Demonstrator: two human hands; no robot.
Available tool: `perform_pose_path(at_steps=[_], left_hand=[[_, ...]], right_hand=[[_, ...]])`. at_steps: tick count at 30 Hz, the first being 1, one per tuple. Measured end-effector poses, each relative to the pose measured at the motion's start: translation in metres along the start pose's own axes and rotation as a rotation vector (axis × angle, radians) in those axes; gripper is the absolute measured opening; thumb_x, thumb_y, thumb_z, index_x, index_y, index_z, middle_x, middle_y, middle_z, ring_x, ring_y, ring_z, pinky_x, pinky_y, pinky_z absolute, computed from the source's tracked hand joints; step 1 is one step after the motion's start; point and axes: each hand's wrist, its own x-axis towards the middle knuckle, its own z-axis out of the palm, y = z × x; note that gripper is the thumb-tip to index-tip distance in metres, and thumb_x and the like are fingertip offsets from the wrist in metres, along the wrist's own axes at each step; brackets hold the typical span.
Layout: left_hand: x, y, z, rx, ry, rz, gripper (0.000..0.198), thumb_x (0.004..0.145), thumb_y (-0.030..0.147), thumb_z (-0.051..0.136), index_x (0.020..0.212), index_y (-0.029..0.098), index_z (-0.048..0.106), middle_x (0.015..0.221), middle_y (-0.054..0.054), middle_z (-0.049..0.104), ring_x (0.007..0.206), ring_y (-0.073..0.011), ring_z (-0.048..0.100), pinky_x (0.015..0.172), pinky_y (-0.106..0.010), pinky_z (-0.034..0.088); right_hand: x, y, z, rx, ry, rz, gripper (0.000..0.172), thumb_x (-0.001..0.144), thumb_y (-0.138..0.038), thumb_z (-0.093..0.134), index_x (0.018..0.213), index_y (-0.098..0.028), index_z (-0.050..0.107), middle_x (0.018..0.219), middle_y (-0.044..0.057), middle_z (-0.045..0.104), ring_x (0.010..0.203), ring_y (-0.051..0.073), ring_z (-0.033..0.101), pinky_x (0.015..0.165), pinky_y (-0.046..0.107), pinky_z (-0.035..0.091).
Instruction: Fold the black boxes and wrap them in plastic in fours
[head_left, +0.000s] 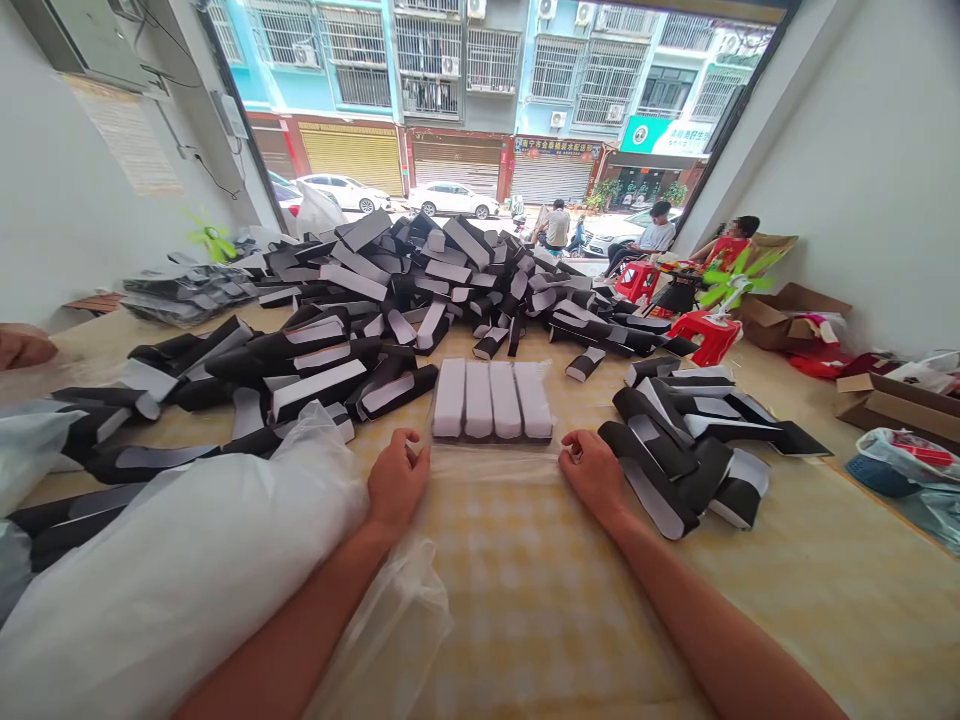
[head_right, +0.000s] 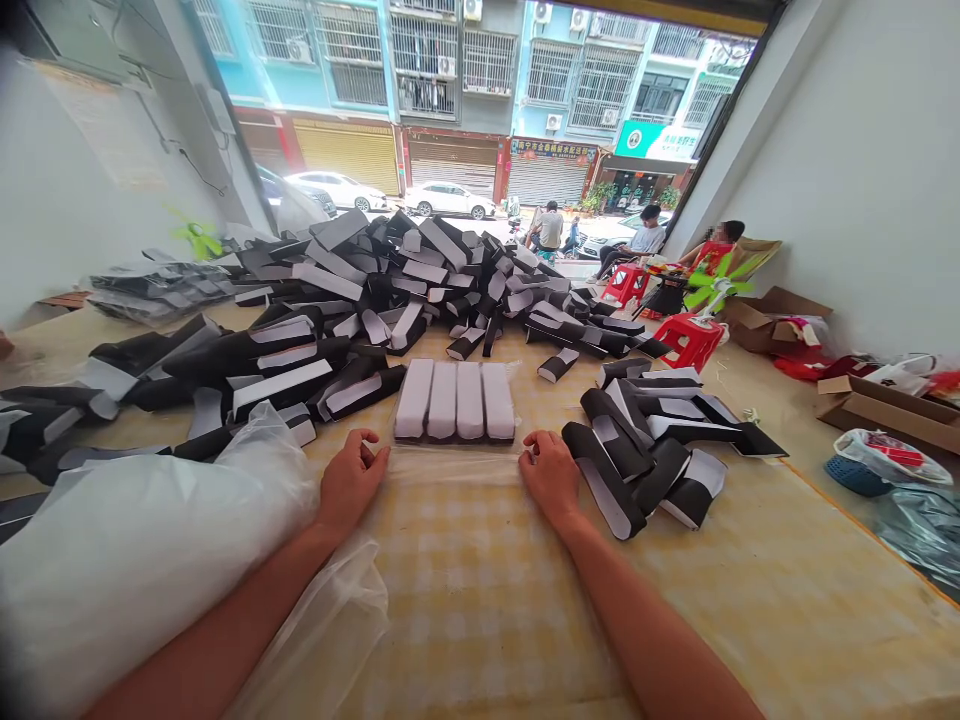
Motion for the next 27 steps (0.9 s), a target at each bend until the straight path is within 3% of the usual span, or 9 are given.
perform_pose_path(at_steps=[4,8,11,13,17,20,23,27], left_hand=[[0.001,-0.005,0.003,0.063,-0.020,0.102,0.008,0.085,0.022,0.055,0.079,0.023,0.060,0.077,-0.002,0.063,0.070,-0.0196,0.061,0.059,-0.028,0.039],[0.001,-0.009,0.006,0.076,0.027,0.199,0.020,0.085,0.015,0.051,0.085,0.022,0.070,0.091,-0.007,0.063,0.085,-0.0231,0.063,0.068,-0.032,0.047],[-0.002,-0.008,0.004,0.042,0.140,0.367,0.025,0.090,0.018,0.049,0.092,0.022,0.073,0.092,-0.009,0.064,0.091,-0.0247,0.062,0.081,-0.037,0.050],[-0.005,-0.005,0.002,0.013,0.139,0.541,0.027,0.093,0.020,0.047,0.097,0.022,0.074,0.097,-0.010,0.068,0.096,-0.0241,0.063,0.089,-0.039,0.050],[-0.010,0.001,0.002,0.022,-0.246,0.823,0.032,0.096,0.028,0.050,0.122,0.025,0.068,0.135,-0.009,0.065,0.127,-0.0254,0.057,0.108,-0.045,0.043],[-0.010,0.002,0.005,0.077,-0.479,0.847,0.047,0.097,0.035,0.050,0.143,0.027,0.053,0.155,-0.006,0.047,0.147,-0.0251,0.038,0.122,-0.049,0.028],[-0.008,-0.002,0.010,0.112,-0.570,0.799,0.053,0.099,0.041,0.047,0.150,0.026,0.044,0.159,-0.005,0.040,0.150,-0.0236,0.033,0.125,-0.047,0.023],[-0.006,-0.008,0.016,0.173,-0.621,0.729,0.053,0.103,0.047,0.037,0.150,0.025,0.045,0.160,-0.005,0.038,0.150,-0.0238,0.033,0.125,-0.046,0.024]], right_hand=[[0.000,0.007,-0.002,-0.013,0.013,-0.050,0.016,0.075,-0.016,0.047,0.079,-0.021,0.062,0.090,0.007,0.063,0.072,0.020,0.057,0.064,0.032,0.041],[0.000,0.006,-0.006,-0.080,0.000,-0.162,0.024,0.080,-0.010,0.044,0.077,-0.022,0.065,0.087,0.009,0.064,0.082,0.024,0.059,0.072,0.035,0.044],[-0.002,-0.006,-0.010,-0.090,0.042,-0.292,0.031,0.090,-0.011,0.042,0.092,-0.021,0.071,0.097,0.011,0.069,0.094,0.027,0.061,0.084,0.040,0.046],[-0.006,-0.018,-0.014,-0.046,-0.002,-0.435,0.032,0.097,-0.019,0.042,0.111,-0.021,0.071,0.115,0.013,0.069,0.110,0.028,0.060,0.094,0.043,0.045],[-0.013,-0.038,-0.018,0.015,-0.417,-0.793,0.050,0.102,-0.038,0.042,0.150,-0.023,0.045,0.157,0.008,0.043,0.147,0.026,0.035,0.119,0.048,0.030],[-0.016,-0.043,-0.019,0.018,-0.703,-0.846,0.065,0.102,-0.049,0.042,0.159,-0.025,0.023,0.165,0.004,0.026,0.154,0.024,0.018,0.126,0.050,0.014],[-0.016,-0.039,-0.021,0.023,-0.823,-0.779,0.067,0.102,-0.053,0.039,0.159,-0.025,0.019,0.165,0.003,0.022,0.155,0.024,0.014,0.127,0.050,0.008],[-0.014,-0.032,-0.026,0.069,-0.857,-0.722,0.062,0.102,-0.052,0.041,0.158,-0.029,0.023,0.165,0.001,0.022,0.154,0.025,0.016,0.127,0.052,0.007]])
